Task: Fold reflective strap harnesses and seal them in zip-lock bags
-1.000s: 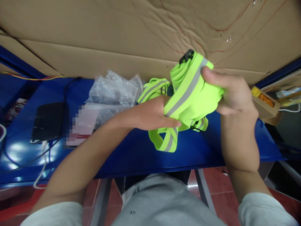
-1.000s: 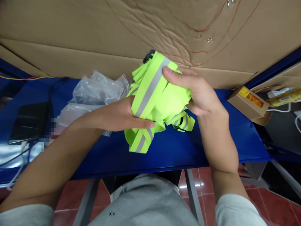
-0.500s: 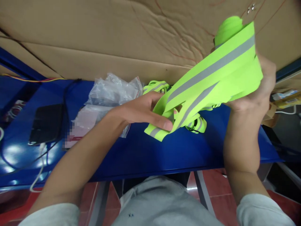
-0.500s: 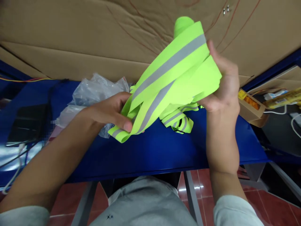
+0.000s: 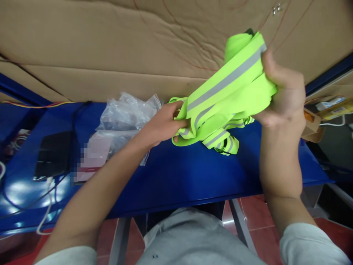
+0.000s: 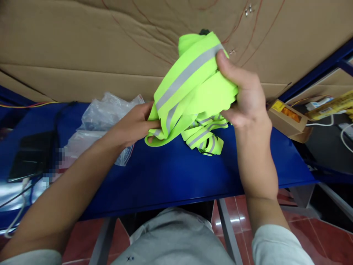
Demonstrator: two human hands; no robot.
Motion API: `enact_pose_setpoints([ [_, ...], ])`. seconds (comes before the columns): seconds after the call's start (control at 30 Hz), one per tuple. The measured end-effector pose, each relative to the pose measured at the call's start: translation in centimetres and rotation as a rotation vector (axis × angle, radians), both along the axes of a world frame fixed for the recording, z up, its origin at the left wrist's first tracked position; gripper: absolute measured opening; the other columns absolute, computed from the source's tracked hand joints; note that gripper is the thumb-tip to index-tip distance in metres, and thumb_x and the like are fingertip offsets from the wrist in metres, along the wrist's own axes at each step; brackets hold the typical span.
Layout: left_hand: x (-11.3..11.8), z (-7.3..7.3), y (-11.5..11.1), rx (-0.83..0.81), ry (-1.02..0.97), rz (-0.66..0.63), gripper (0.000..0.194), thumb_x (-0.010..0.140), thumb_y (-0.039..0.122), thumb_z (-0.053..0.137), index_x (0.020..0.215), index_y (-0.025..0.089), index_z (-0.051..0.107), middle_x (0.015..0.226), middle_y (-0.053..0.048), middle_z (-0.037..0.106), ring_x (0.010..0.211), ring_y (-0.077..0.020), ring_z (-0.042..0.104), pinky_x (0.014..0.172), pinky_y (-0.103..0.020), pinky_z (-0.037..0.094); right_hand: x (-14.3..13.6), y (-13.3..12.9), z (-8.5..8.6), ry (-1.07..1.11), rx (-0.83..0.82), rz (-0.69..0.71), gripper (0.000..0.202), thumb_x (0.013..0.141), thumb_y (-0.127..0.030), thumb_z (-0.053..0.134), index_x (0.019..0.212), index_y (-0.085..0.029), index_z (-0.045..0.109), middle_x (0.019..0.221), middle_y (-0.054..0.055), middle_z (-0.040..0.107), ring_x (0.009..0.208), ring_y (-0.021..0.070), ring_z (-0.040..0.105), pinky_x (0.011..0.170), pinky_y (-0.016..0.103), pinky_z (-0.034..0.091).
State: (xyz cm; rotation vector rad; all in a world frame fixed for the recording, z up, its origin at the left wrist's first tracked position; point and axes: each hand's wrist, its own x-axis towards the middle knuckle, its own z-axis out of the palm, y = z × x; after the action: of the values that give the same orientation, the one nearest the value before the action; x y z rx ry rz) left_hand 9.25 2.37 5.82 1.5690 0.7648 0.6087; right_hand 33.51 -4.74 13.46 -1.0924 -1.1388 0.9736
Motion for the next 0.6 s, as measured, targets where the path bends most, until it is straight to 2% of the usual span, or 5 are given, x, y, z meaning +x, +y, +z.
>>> enact_pose_setpoints([
  [0.1,0.0,-0.5,0.6,0.099,0.109,0.093,0.039,0.077,0.034,0.084,0.112,0.02,0.074,0.074,-0.001,0.067,0.058,-0.0175,0.06,0.061,-0.034,0.053,-0.8,0.0,-0.4,0.017,-0.007,0.054,0.043,0.078,-0.057,0.081,0.11,-0.028,0.077,0.113,0.002,0.081,0.13,0.0357,0.07,0.105,0.053,0.065],
  [0.2,0.0,-0.9,0.7,0.127,0.079,0.108,0.039,0.078,0.039,0.085,0.111,0.019,0.077,0.083,-0.002,0.073,0.08,-0.0243,0.07,0.078,-0.037,0.058,-0.8,-0.1,-0.6,0.077,0.056,0.08,0.032,0.09,-0.048,0.075,0.111,-0.025,0.076,0.121,0.002,0.079,0.127,0.0338,0.071,0.105,0.054,0.064],
  [0.4,0.1,-0.2,-0.3,-0.299,-0.341,-0.308,0.042,0.081,0.051,0.087,0.11,0.022,0.077,0.108,-0.004,0.078,0.101,-0.0225,0.074,0.09,-0.031,0.059,1.6,0.3,-0.2,0.132,0.136,0.056,0.017,0.098,-0.04,0.064,0.103,-0.03,0.077,0.135,-0.006,0.073,0.147,0.0252,0.055,0.111,0.045,0.061],
  [0.5,0.0,-0.1,-0.4,-0.363,-0.48,-0.298,0.041,0.076,0.049,0.091,0.105,0.022,0.077,0.109,-0.004,0.078,0.106,-0.0234,0.075,0.086,-0.028,0.059,2.5,0.3,0.1,0.098,0.16,0.034,0.021,0.101,-0.042,0.058,0.103,-0.032,0.077,0.147,-0.009,0.066,0.155,0.0226,0.046,0.111,0.044,0.061],
  [0.6,-0.3,-0.1,-0.4,-0.376,-0.536,-0.291,0.048,0.072,0.051,0.092,0.106,0.021,0.077,0.11,-0.004,0.078,0.109,-0.0263,0.074,0.088,-0.032,0.06,2.8,0.2,0.2,0.041,0.153,-0.003,0.023,0.096,-0.048,0.064,0.11,-0.034,0.077,0.149,-0.007,0.065,0.146,0.0278,0.057,0.108,0.048,0.062],
])
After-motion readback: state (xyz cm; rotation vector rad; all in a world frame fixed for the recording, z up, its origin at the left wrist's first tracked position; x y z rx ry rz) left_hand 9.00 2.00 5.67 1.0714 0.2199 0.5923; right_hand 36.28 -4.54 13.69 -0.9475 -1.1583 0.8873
